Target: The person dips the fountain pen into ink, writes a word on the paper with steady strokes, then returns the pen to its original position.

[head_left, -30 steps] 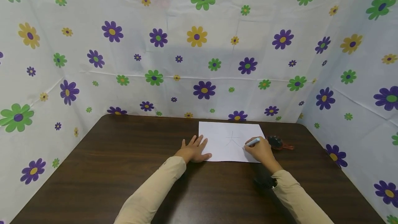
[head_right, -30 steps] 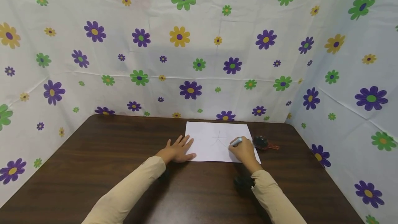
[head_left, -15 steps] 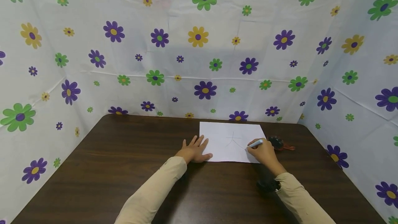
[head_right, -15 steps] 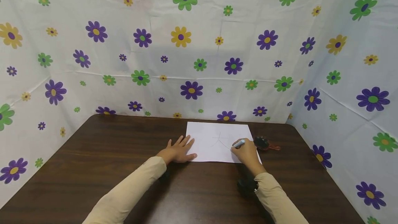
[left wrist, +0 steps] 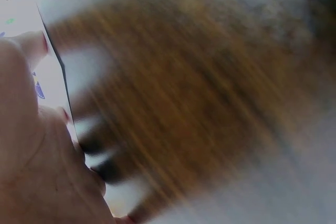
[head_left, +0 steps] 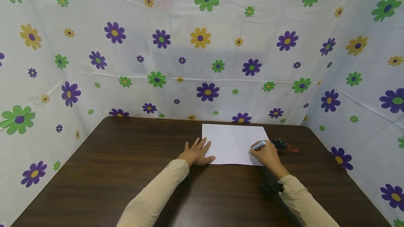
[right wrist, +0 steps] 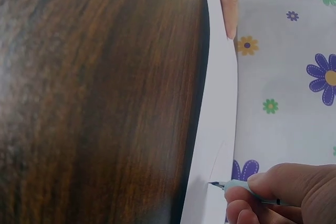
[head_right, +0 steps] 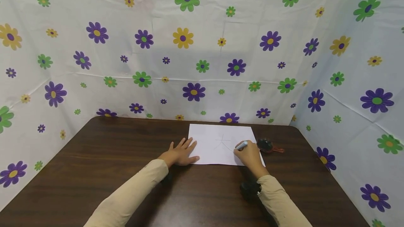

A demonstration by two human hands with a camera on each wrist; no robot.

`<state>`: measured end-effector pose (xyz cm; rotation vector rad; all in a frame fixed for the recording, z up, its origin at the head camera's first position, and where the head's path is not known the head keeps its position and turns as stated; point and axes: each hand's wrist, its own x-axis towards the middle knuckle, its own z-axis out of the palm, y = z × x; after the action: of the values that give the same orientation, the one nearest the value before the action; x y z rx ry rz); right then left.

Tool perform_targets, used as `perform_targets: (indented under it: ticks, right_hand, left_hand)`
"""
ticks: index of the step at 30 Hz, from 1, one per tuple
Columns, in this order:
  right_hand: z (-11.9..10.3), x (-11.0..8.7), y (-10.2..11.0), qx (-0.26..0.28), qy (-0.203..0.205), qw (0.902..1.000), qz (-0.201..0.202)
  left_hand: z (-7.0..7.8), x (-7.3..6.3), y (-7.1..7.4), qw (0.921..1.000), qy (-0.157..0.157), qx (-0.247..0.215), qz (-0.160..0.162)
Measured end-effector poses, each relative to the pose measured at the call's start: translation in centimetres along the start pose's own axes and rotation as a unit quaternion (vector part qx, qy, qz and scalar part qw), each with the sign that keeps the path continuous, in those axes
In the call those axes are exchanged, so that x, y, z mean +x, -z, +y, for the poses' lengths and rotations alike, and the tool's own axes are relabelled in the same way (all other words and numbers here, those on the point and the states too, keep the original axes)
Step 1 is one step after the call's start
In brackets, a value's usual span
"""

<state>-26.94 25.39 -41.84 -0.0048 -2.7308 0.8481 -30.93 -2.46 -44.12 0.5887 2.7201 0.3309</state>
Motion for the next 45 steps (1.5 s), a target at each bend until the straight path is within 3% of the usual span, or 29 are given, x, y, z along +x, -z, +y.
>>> perform_targets:
  ticks: [6, 11, 18, 26, 45]
  right_hand:
    - [-0.2, 0.0, 0.0, -0.003, 0.003, 1.0000, 0.000]
    - [-0.5, 0.1, 0.1, 0.024, 0.007, 0.9996, 0.008]
    - [-1.2, 0.4, 0.7, 0.052, 0.031, 0.9978, 0.026]
    - [-1.4, 0.9, 1.5, 0.080, 0.022, 0.9964, 0.014]
    - [1.3, 1.1, 3.7, 0.089, 0.030, 0.9949, 0.035]
  left_hand:
    - [-0.2, 0.0, -0.1, 1.0000, 0.000, -0.001, -0.004]
    - [-0.1, 0.0, -0.1, 1.0000, -0.002, -0.005, 0.003]
    - [-0.7, 0.9, -0.8, 1.0000, -0.003, 0.001, 0.001]
    - [-1.0, 1.4, -1.1, 1.0000, -0.003, 0.008, -0.003]
    - [-0.8, 1.1, -0.9, 1.0000, -0.001, 0.005, 0.001]
